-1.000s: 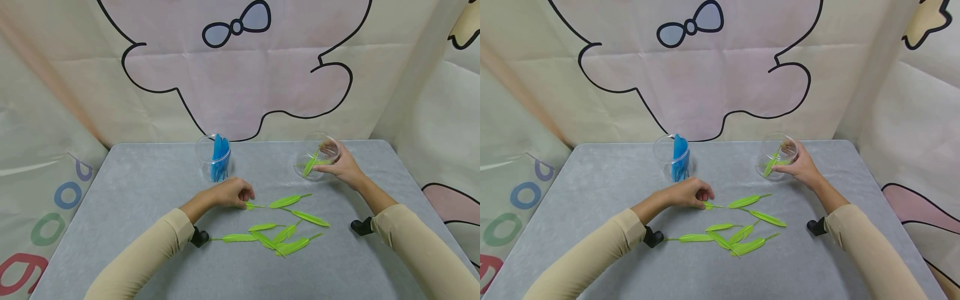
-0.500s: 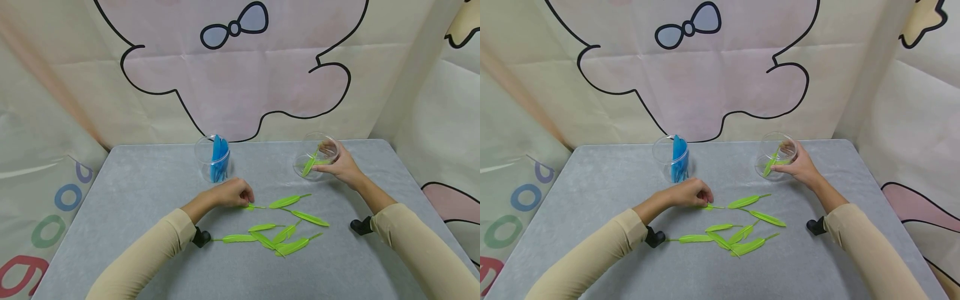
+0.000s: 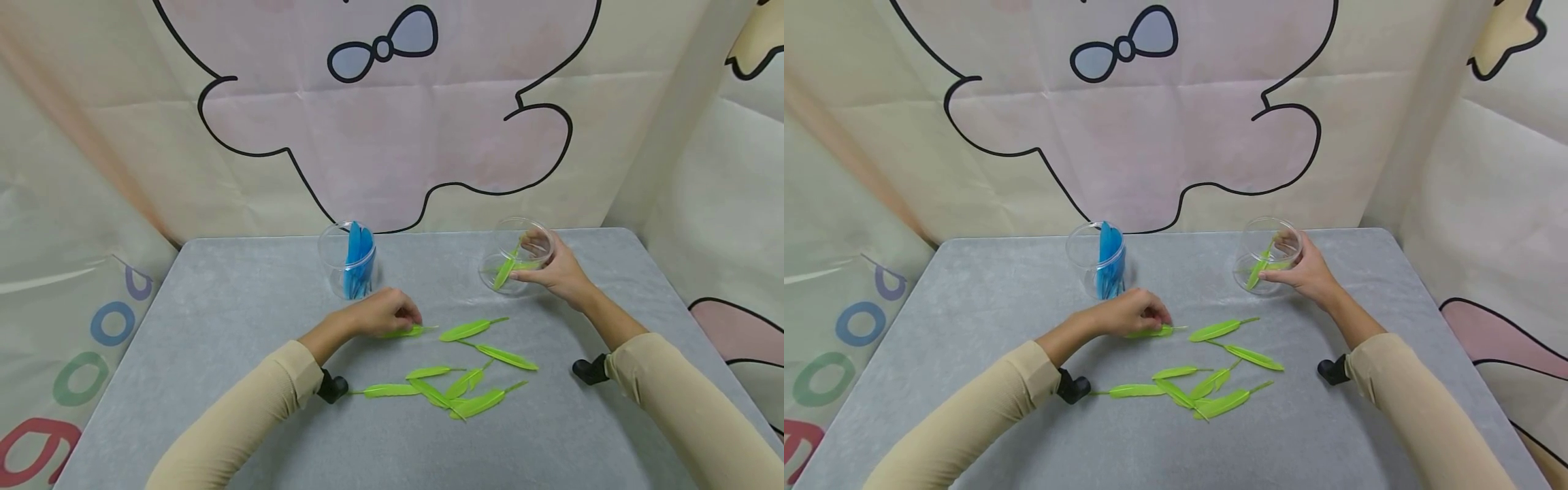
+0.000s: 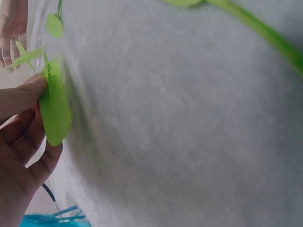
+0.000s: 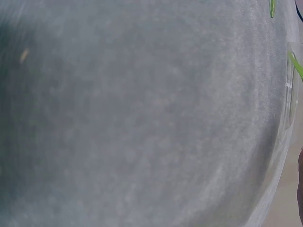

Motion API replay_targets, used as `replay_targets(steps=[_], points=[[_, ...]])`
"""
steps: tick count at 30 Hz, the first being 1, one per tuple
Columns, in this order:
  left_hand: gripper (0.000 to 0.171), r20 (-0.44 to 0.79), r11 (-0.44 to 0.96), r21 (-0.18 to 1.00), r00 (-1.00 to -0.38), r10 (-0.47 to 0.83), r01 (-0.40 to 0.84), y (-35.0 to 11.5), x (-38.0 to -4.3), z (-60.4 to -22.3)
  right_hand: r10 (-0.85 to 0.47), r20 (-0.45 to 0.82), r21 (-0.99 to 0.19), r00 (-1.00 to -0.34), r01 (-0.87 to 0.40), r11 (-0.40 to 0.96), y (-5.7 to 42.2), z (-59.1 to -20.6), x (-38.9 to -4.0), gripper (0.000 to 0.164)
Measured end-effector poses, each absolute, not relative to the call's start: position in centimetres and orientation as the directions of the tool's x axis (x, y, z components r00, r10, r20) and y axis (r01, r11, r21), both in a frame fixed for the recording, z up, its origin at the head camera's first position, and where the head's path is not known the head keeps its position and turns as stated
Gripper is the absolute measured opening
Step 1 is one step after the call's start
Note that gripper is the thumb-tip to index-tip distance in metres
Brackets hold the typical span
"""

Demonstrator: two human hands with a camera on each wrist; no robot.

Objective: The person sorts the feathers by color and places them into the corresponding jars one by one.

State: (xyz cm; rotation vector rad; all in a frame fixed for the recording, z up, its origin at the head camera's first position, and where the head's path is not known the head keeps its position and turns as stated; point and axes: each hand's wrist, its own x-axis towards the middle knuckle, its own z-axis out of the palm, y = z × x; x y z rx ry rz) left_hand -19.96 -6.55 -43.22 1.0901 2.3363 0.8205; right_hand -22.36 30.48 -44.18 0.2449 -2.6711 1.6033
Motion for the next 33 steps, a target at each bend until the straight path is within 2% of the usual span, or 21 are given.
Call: replay_targets(steps=[11, 33], points=[[0.016, -0.04, 0.475, 0.696, -0.631, 0.775, 0.539, -5.1, -20.4, -43.1, -0.123, 0.089, -0.881, -0.988, -0.136, 0.453, 30.4, -44.3, -22.4, 0.083], [0.017, 0.065, 0.436, 0.759, -0.723, 0.688, 0.484, -1.9, -21.4, -41.5, -0.131, 0.088, -0.881, -0.988, -0.138, 0.452, 30.5, -44.2, -22.4, 0.085]])
